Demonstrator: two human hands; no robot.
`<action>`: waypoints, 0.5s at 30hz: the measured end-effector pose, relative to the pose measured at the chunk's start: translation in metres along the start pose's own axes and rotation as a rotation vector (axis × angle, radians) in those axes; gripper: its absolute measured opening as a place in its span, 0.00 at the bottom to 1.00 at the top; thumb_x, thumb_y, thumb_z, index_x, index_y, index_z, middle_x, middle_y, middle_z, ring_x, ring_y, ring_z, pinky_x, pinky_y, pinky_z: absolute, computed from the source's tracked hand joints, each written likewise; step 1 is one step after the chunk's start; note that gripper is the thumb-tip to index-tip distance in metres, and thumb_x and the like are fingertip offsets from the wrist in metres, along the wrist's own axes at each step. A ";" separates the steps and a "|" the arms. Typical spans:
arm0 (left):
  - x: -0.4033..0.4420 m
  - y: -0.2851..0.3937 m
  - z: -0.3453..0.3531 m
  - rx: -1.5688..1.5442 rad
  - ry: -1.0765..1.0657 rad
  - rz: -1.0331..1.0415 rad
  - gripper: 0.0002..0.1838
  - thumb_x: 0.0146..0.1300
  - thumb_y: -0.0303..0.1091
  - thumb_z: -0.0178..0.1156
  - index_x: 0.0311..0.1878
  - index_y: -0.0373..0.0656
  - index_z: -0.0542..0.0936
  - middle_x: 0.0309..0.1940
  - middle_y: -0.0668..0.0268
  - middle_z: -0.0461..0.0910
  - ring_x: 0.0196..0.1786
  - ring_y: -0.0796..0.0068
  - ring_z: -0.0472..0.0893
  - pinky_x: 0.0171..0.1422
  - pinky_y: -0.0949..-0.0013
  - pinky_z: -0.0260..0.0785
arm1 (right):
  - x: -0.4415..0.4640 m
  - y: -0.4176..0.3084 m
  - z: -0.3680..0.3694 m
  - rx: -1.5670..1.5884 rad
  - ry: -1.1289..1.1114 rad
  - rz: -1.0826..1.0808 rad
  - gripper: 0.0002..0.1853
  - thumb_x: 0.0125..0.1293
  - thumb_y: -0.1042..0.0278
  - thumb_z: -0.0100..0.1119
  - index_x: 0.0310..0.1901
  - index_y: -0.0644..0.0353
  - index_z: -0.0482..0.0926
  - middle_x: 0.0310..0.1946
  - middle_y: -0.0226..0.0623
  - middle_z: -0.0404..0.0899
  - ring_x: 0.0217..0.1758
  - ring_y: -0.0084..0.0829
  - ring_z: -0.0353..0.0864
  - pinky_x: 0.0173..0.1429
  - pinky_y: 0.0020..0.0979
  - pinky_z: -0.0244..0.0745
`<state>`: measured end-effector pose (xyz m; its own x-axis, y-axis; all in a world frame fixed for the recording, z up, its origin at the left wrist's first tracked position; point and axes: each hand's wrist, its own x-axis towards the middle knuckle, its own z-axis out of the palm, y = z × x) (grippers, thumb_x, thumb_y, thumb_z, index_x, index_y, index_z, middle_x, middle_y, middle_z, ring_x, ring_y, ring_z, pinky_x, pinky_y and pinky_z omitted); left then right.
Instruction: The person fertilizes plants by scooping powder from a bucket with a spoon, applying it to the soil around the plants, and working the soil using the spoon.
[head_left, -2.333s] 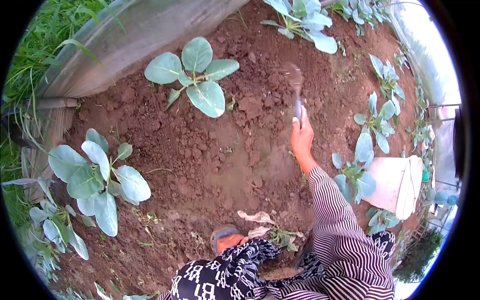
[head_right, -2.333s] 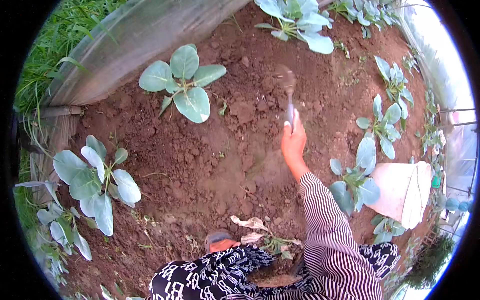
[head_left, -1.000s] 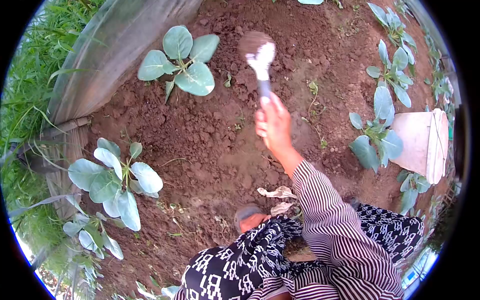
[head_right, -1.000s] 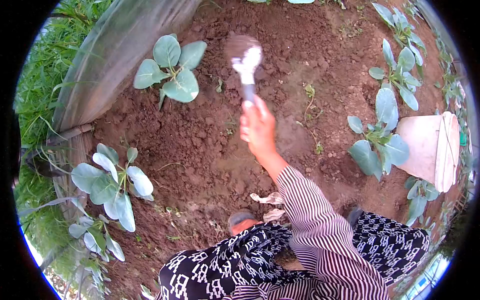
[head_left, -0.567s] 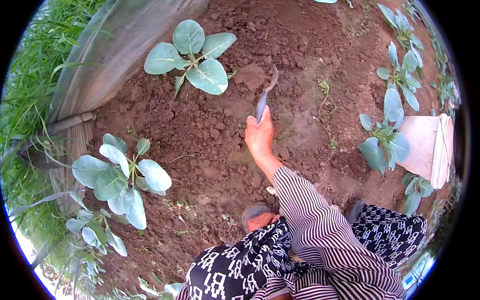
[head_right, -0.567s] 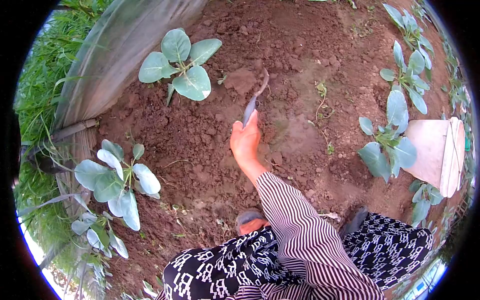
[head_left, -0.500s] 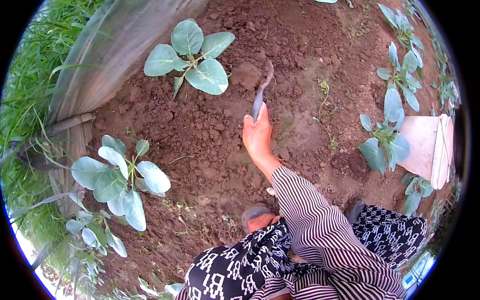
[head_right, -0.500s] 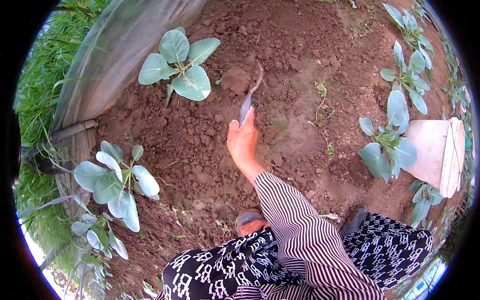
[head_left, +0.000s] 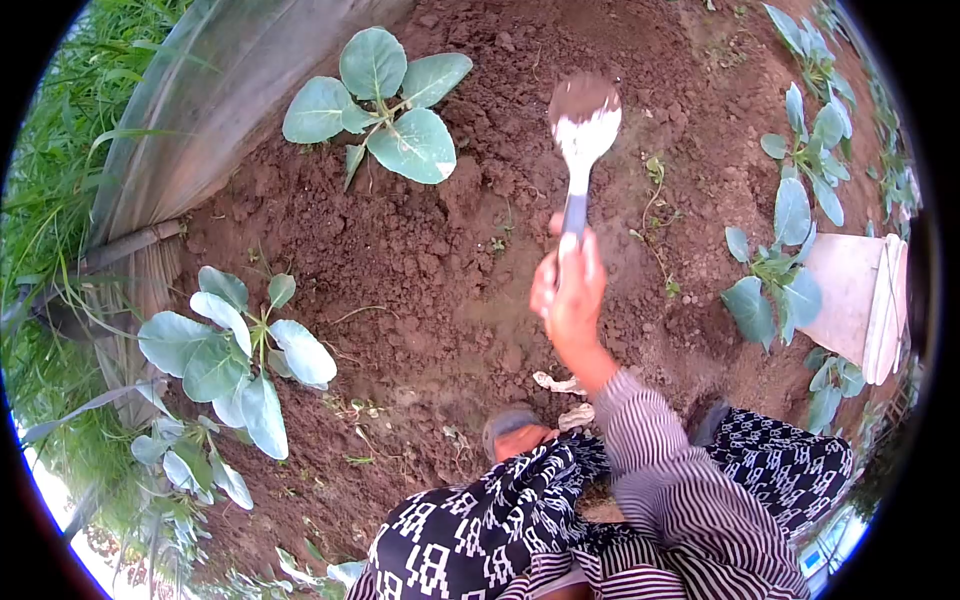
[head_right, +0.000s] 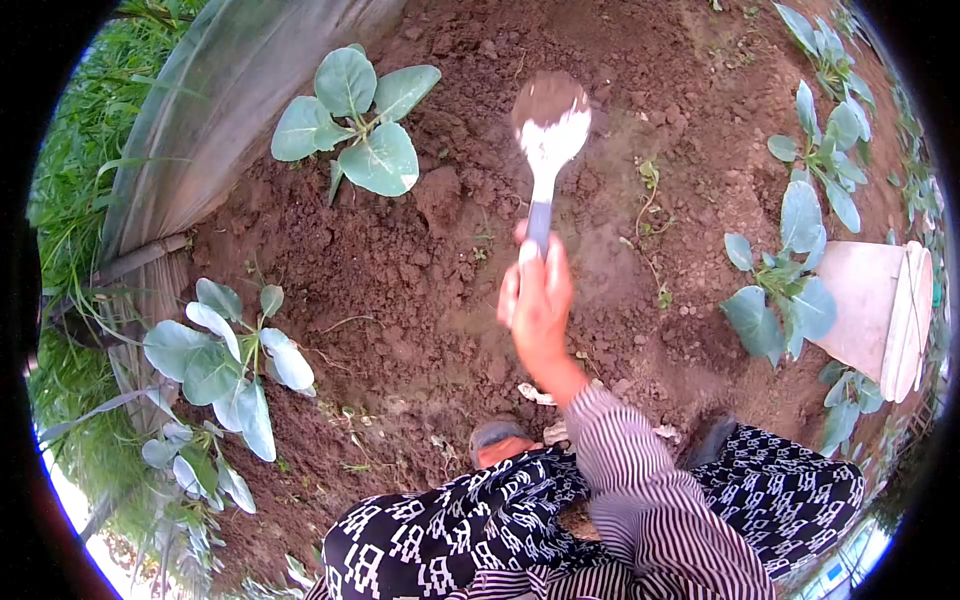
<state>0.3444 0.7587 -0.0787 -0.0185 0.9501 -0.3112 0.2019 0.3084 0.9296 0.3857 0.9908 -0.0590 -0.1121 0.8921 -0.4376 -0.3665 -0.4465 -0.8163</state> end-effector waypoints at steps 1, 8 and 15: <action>0.000 -0.001 -0.006 0.013 -0.002 -0.001 0.12 0.62 0.39 0.60 0.41 0.40 0.78 0.30 0.61 0.80 0.27 0.68 0.80 0.31 0.69 0.72 | -0.014 0.016 0.010 0.076 0.041 0.046 0.14 0.76 0.58 0.36 0.44 0.58 0.69 0.12 0.24 0.59 0.08 0.17 0.58 0.10 0.22 0.54; 0.035 -0.018 -0.119 0.294 0.199 -0.024 0.13 0.62 0.40 0.59 0.42 0.41 0.77 0.30 0.61 0.80 0.27 0.68 0.80 0.31 0.69 0.72 | 0.037 0.044 0.045 -0.094 -0.370 0.456 0.16 0.71 0.50 0.51 0.34 0.54 0.70 0.13 0.21 0.62 0.09 0.17 0.60 0.10 0.24 0.54; 0.065 -0.024 -0.306 0.478 0.520 -0.040 0.13 0.63 0.41 0.59 0.43 0.41 0.77 0.31 0.61 0.81 0.28 0.68 0.80 0.31 0.69 0.73 | 0.016 0.008 -0.073 -1.159 -0.306 -0.002 0.27 0.69 0.41 0.45 0.37 0.63 0.74 0.25 0.46 0.78 0.26 0.41 0.81 0.35 0.42 0.76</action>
<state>0.0389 0.8273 -0.0611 -0.4760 0.8740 -0.0976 0.5971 0.4026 0.6938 0.4482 0.9964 -0.1004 -0.3850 0.8019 -0.4568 0.6658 -0.1015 -0.7392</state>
